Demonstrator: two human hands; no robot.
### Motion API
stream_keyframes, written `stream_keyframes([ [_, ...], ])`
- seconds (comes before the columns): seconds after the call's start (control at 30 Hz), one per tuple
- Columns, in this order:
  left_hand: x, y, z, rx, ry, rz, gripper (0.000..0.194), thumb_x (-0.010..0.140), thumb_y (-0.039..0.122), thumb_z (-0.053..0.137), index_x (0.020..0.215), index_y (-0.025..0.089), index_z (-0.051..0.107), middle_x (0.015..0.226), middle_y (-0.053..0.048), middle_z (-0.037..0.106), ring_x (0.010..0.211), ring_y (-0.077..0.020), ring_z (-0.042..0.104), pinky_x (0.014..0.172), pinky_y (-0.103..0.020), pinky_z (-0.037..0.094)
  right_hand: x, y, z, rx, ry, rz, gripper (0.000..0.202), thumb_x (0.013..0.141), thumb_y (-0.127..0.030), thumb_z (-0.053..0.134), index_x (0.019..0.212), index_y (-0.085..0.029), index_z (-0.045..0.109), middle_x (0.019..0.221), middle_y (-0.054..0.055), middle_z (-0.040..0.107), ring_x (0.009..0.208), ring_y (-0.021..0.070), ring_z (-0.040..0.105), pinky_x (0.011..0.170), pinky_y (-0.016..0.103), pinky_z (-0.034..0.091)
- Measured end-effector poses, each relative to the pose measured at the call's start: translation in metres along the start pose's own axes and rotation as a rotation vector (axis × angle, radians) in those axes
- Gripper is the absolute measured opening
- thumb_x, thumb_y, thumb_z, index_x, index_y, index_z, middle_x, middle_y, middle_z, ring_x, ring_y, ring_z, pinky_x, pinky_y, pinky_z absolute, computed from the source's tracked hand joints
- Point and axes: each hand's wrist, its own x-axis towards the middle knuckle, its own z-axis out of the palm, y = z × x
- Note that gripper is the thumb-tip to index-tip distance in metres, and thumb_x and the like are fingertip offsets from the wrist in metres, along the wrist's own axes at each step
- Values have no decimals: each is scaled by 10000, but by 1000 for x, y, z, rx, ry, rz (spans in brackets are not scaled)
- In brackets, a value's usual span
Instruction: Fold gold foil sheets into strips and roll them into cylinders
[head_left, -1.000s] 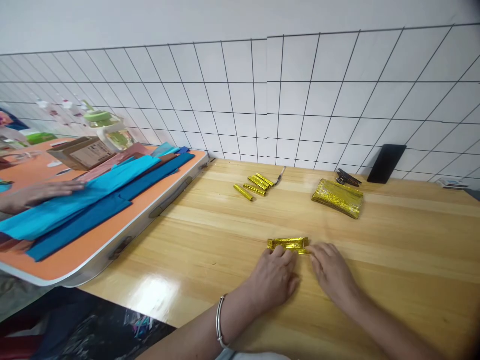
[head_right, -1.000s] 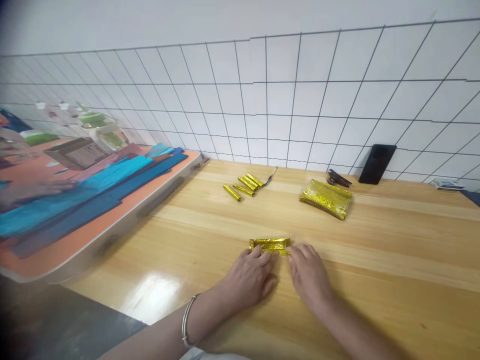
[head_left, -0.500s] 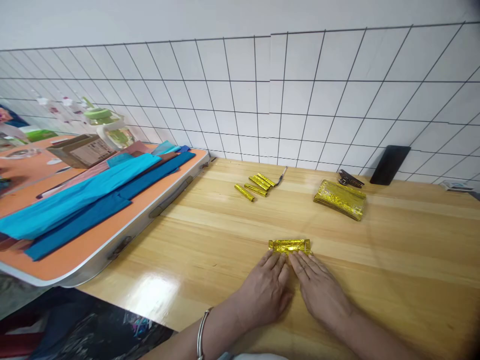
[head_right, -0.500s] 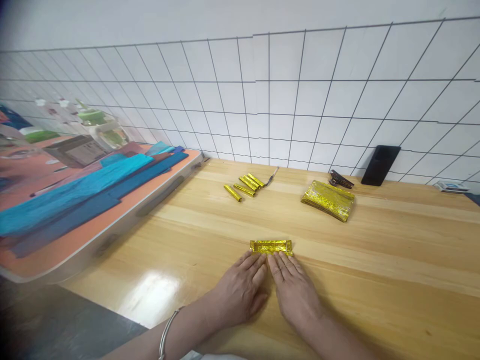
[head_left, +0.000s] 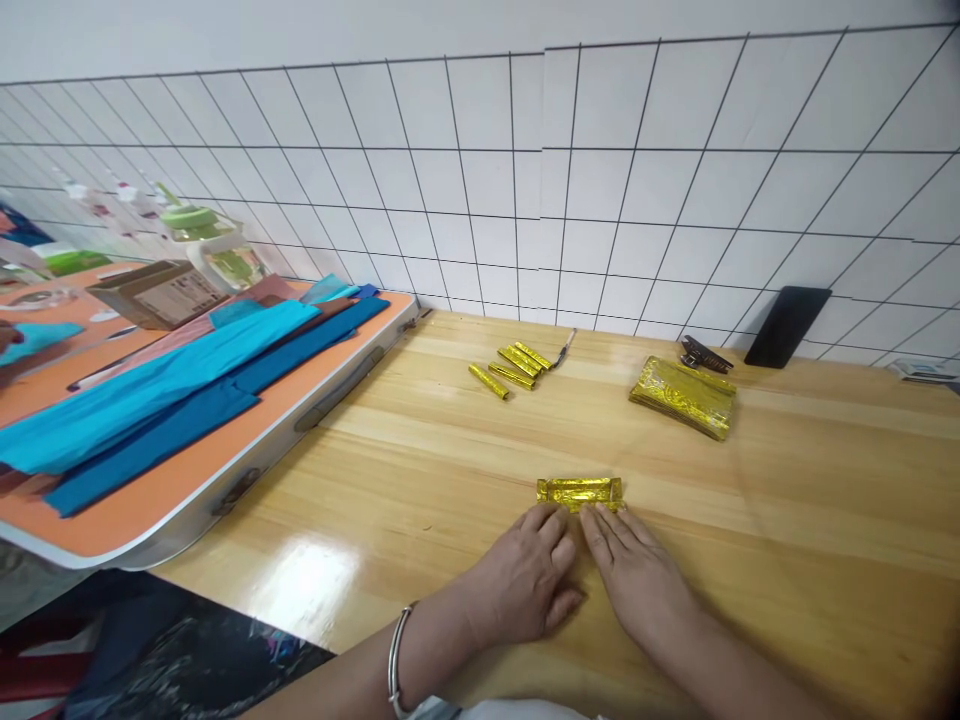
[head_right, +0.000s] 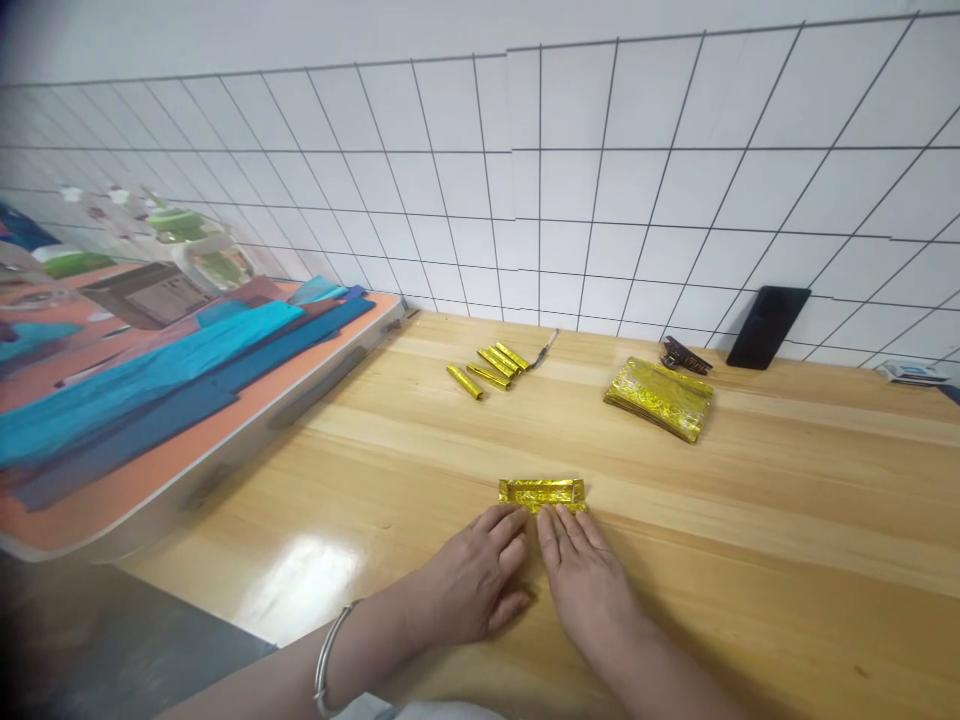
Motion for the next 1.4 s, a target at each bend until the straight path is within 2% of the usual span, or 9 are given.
stream_keyframes([
  [0.1,-3,-2,3,-7,-3,-17,380,830,425,501,1019,98,550,1196,-150,505,1196,-297,389,1050,-412,305,-9,10,-1,-25,1,19,566,736,22,350,1287,-58,457,1292,148,531,1198,226,485,1027,418,388],
  [0.3,-8,-9,16,-97,30,-99,550,807,489,515,1183,90,474,1298,-160,432,1238,-299,345,1041,-426,327,-16,23,-2,0,6,25,583,742,39,331,1295,-92,459,1282,134,544,1176,200,508,1019,399,399],
  [0.4,-3,-6,15,-88,25,-148,633,813,549,483,1258,103,429,1257,-148,466,1167,-292,400,1011,-416,351,-10,23,-5,8,-6,-4,578,725,44,334,1251,-114,517,1278,110,552,1155,206,527,1002,400,414],
  [0.53,7,0,10,-45,10,-206,678,818,593,448,1317,139,385,1161,-117,518,1036,-273,456,933,-412,389,3,15,-11,-30,-36,5,517,736,1,415,1222,-111,555,1195,134,609,1073,245,574,966,406,437],
  [0.77,11,4,9,-9,1,-220,653,813,586,457,1290,139,426,1116,-113,521,998,-267,449,882,-396,391,16,3,-15,-120,-103,5,482,736,-50,468,1203,-99,575,997,138,652,934,288,577,873,438,480],
  [0.93,3,0,14,-4,7,-256,660,824,570,460,1311,128,404,1119,-119,517,1022,-275,442,906,-399,385,4,14,-14,-133,-87,11,491,739,-22,461,1207,-125,567,1071,130,624,963,278,550,869,416,484],
  [1.1,-5,-4,12,-30,3,-259,600,859,542,424,1325,167,385,1167,-102,503,1064,-271,438,941,-404,370,-8,28,-12,-109,-62,31,495,740,-23,515,1227,-108,540,1101,116,611,1046,266,513,912,398,463],
  [1.23,-8,-6,10,-53,-4,-253,576,870,510,431,1340,184,366,1177,-90,507,1073,-266,439,967,-410,355,-10,33,-12,-78,-64,36,471,767,-57,545,1232,-132,538,1124,85,610,1073,248,498,955,392,427],
  [1.4,-9,-13,10,-69,2,-260,509,876,437,453,1324,202,392,1166,-82,515,1053,-256,455,940,-412,377,-9,39,-12,-41,-104,48,465,787,-64,530,1240,-169,533,1128,62,614,1038,234,518,905,391,454],
])
